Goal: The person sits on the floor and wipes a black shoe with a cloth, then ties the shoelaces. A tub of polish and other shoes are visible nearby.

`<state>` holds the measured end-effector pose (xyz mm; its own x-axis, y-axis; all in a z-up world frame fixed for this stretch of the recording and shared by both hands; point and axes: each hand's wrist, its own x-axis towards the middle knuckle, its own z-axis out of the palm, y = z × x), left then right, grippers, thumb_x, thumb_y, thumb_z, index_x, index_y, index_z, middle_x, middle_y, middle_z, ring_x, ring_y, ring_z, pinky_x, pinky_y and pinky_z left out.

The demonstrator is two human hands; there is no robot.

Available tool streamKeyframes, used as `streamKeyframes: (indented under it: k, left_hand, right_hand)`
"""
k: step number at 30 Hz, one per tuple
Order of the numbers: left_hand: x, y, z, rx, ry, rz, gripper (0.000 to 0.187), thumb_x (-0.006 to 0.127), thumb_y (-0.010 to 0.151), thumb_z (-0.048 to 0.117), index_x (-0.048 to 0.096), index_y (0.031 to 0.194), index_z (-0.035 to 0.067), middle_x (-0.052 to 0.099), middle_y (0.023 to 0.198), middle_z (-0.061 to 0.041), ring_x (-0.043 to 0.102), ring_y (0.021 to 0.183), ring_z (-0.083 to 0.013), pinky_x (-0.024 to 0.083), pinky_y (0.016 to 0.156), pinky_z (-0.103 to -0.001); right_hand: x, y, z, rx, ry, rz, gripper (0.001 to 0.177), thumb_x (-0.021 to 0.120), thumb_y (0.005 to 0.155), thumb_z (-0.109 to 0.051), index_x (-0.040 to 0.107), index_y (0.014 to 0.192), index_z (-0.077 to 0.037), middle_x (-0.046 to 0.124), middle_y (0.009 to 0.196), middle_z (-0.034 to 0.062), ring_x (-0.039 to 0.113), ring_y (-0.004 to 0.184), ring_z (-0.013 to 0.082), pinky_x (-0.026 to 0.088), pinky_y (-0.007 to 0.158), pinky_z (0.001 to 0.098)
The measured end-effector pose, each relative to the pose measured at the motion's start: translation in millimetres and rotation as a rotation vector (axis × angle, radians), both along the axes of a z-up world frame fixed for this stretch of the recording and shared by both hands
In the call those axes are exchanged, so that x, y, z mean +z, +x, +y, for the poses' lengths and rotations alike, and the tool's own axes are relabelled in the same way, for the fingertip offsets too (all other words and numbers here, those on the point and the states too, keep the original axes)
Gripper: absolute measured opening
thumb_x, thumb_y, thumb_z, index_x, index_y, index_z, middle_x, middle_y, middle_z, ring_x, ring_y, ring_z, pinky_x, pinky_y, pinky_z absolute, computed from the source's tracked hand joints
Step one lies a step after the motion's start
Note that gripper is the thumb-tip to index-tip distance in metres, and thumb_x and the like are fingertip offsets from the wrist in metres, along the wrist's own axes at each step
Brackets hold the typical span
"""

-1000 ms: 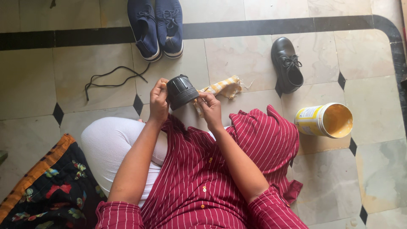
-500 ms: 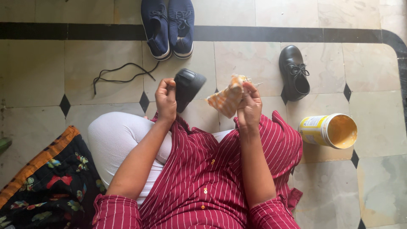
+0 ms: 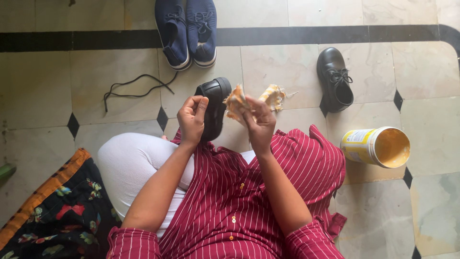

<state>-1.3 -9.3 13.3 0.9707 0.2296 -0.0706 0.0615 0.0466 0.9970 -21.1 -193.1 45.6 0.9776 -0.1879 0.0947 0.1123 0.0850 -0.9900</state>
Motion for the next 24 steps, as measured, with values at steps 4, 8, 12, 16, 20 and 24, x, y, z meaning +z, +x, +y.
streamKeyframes:
  k: [4, 8, 12, 16, 20, 24]
  left_hand:
    - [-2, -4, -9, -0.119, -0.088, -0.008, 0.018, 0.068, 0.104, 0.02, 0.064, 0.099, 0.002, 0.06, 0.08, 0.007, 0.049, 0.071, -0.0003, 0.04, 0.064, -0.018]
    - [-9, -3, -10, -0.171, -0.177, -0.014, 0.014, 0.063, 0.105, 0.019, 0.062, 0.101, 0.005, 0.067, 0.088, 0.004, 0.06, 0.078, -0.0008, 0.05, 0.073, -0.019]
    - [-25, 0, 1, -0.096, -0.351, -0.01, 0.01, 0.06, 0.106, 0.017, 0.061, 0.102, 0.007, 0.069, 0.091, 0.001, 0.064, 0.082, -0.0031, 0.052, 0.077, -0.02]
    - [-39, 5, 10, 0.023, -0.476, -0.011, 0.011, 0.062, 0.111, 0.016, 0.059, 0.106, 0.007, 0.06, 0.092, 0.004, 0.052, 0.081, -0.0019, 0.043, 0.074, -0.019]
    - [-37, 7, 9, -0.01, -0.597, 0.035, 0.013, 0.06, 0.108, 0.02, 0.056, 0.109, 0.008, 0.063, 0.096, 0.003, 0.056, 0.084, -0.0048, 0.045, 0.078, -0.021]
    - [-23, 4, 6, -0.054, -0.699, 0.056, 0.021, 0.058, 0.105, 0.024, 0.057, 0.116, 0.007, 0.067, 0.109, 0.001, 0.062, 0.101, -0.0074, 0.049, 0.095, -0.025]
  right_hand:
    - [6, 11, 5, -0.094, -0.59, -0.239, 0.039, 0.068, 0.097, 0.005, 0.066, 0.134, -0.007, 0.069, 0.128, 0.0119, 0.071, 0.112, 0.0233, 0.061, 0.093, 0.0334]
    - [-1, 15, 25, 0.012, -0.84, -0.32, 0.042, 0.066, 0.093, 0.004, 0.067, 0.134, -0.006, 0.066, 0.137, 0.0145, 0.067, 0.109, 0.0291, 0.059, 0.095, 0.0381]
    - [-13, -2, 39, 0.09, -0.814, -0.332, 0.032, 0.067, 0.097, -0.001, 0.068, 0.129, -0.005, 0.065, 0.121, 0.0128, 0.07, 0.104, 0.0303, 0.06, 0.088, 0.0397]
    - [-21, -24, 41, 0.317, -0.904, -0.057, 0.03, 0.068, 0.09, 0.0, 0.074, 0.119, -0.005, 0.068, 0.106, 0.0152, 0.07, 0.087, 0.0321, 0.058, 0.076, 0.0428]
    - [-24, -18, 24, 0.56, -0.781, 0.137, 0.021, 0.076, 0.084, -0.011, 0.077, 0.105, -0.009, 0.07, 0.093, 0.0121, 0.072, 0.078, 0.026, 0.057, 0.069, 0.0372]
    - [-16, 1, -2, 0.335, -0.22, 0.279, 0.021, 0.058, 0.093, -0.002, 0.069, 0.11, -0.009, 0.071, 0.102, 0.0078, 0.077, 0.085, 0.0167, 0.065, 0.068, 0.03]
